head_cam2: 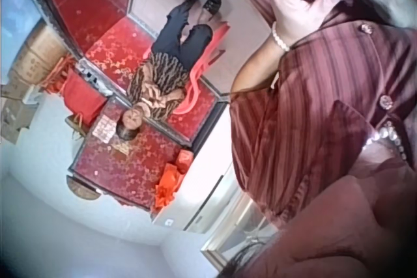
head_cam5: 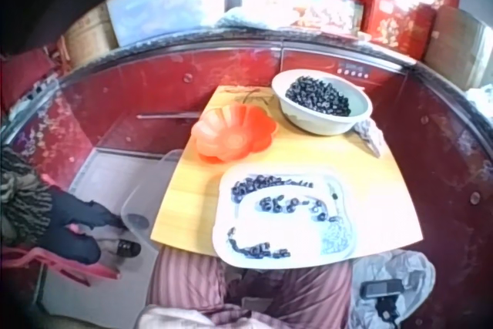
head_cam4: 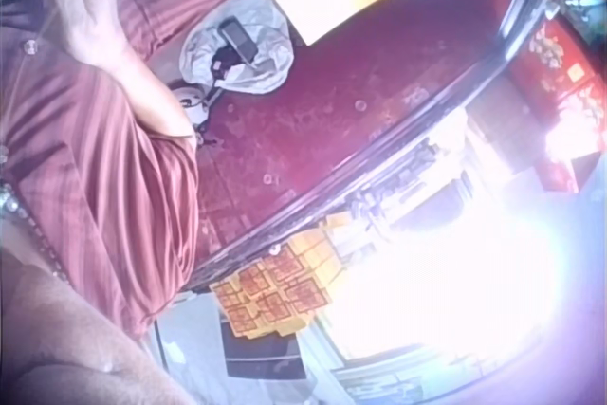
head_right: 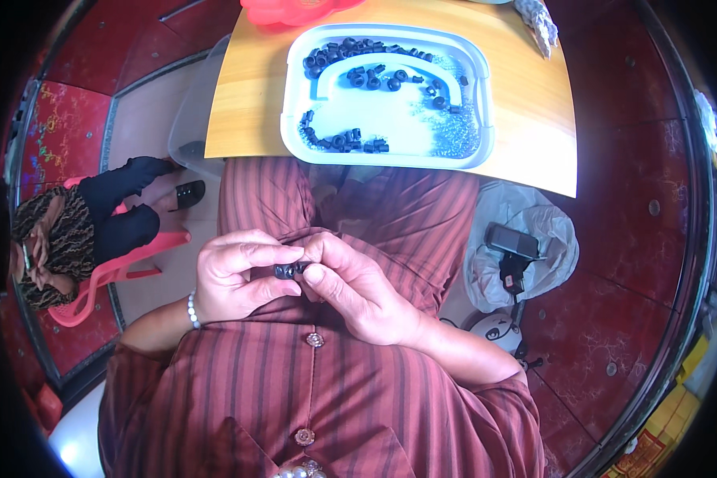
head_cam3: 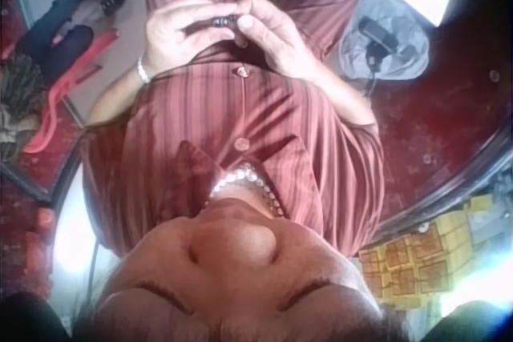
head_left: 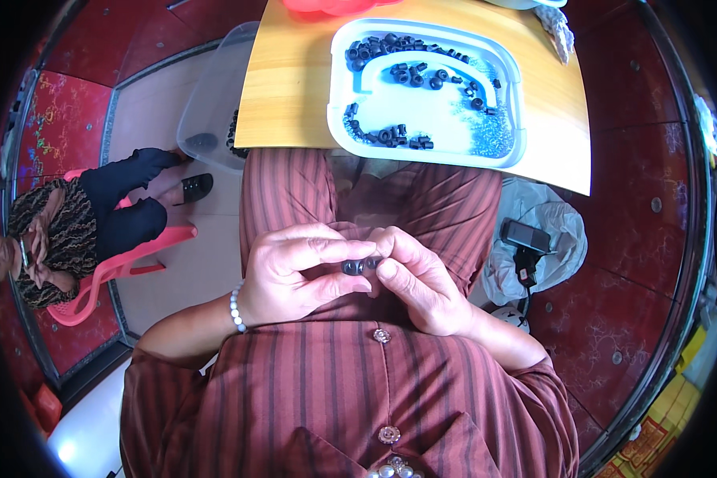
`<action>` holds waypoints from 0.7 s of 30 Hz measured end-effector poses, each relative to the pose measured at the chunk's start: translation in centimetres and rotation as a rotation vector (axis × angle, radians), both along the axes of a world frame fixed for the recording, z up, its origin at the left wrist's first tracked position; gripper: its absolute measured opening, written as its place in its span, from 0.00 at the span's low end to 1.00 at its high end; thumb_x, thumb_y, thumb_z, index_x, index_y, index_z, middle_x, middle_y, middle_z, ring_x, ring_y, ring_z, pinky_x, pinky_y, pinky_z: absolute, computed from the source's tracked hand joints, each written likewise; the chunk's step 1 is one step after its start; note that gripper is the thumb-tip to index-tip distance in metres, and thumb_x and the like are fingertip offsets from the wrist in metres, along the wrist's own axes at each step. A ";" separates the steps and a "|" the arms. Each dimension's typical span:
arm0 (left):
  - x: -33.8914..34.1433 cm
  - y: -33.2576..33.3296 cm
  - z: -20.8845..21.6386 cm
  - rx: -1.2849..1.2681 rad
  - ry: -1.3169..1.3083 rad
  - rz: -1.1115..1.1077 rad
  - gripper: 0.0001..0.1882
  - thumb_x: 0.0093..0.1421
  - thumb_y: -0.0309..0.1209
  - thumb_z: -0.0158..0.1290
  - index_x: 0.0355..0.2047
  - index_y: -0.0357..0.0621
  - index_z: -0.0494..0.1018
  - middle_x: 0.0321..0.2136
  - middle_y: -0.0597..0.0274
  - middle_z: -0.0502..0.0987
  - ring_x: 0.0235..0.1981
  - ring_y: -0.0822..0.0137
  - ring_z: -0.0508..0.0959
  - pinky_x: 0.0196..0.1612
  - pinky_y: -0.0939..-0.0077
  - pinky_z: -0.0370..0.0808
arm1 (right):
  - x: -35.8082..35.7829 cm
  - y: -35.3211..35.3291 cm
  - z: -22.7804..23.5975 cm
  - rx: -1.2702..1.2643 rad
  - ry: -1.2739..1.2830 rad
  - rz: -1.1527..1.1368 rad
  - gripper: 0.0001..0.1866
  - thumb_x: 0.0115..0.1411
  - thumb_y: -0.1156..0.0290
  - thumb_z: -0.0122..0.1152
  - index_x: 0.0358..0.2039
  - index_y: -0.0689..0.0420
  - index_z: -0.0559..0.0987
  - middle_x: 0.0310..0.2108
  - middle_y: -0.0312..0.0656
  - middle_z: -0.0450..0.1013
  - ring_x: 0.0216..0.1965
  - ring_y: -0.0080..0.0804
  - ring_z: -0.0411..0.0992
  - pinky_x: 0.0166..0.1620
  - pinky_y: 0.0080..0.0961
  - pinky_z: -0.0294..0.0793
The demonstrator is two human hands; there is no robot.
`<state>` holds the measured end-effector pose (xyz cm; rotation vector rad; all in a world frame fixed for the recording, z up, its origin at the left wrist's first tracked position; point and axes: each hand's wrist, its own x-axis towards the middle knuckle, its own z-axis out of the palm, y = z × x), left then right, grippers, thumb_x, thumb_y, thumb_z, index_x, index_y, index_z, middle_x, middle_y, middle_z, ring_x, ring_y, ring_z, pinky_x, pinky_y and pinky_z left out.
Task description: The person sorts through small black plastic parts by hand, taking them from a white container and placing some into a red bowl and others into a blue bowl.
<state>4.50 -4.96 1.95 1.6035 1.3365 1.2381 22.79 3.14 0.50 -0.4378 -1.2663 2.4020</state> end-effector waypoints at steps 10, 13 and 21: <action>-0.5 -0.3 -0.5 0.002 -0.101 -0.014 0.21 0.46 0.27 0.68 0.43 0.39 0.78 0.27 0.61 0.78 0.28 0.70 0.78 0.32 0.79 0.74 | 0.4 0.5 -0.9 0.015 0.129 0.087 0.08 0.69 0.68 0.46 0.36 0.59 0.69 0.32 0.33 0.64 0.32 0.18 0.62 0.37 0.18 0.64; -0.6 -0.3 -0.3 0.026 -0.060 -0.012 0.22 0.46 0.31 0.68 0.42 0.38 0.78 0.25 0.62 0.77 0.25 0.71 0.76 0.29 0.81 0.72 | 0.5 0.5 -0.9 0.026 0.118 0.088 0.08 0.69 0.68 0.46 0.37 0.59 0.69 0.32 0.33 0.64 0.32 0.17 0.62 0.37 0.18 0.64; -0.4 -0.1 -0.3 0.036 -0.037 -0.006 0.23 0.45 0.30 0.69 0.42 0.37 0.78 0.26 0.62 0.76 0.25 0.72 0.74 0.27 0.81 0.69 | 0.6 0.7 -0.5 0.073 0.088 0.103 0.08 0.69 0.68 0.46 0.36 0.58 0.68 0.32 0.32 0.63 0.31 0.17 0.60 0.36 0.18 0.62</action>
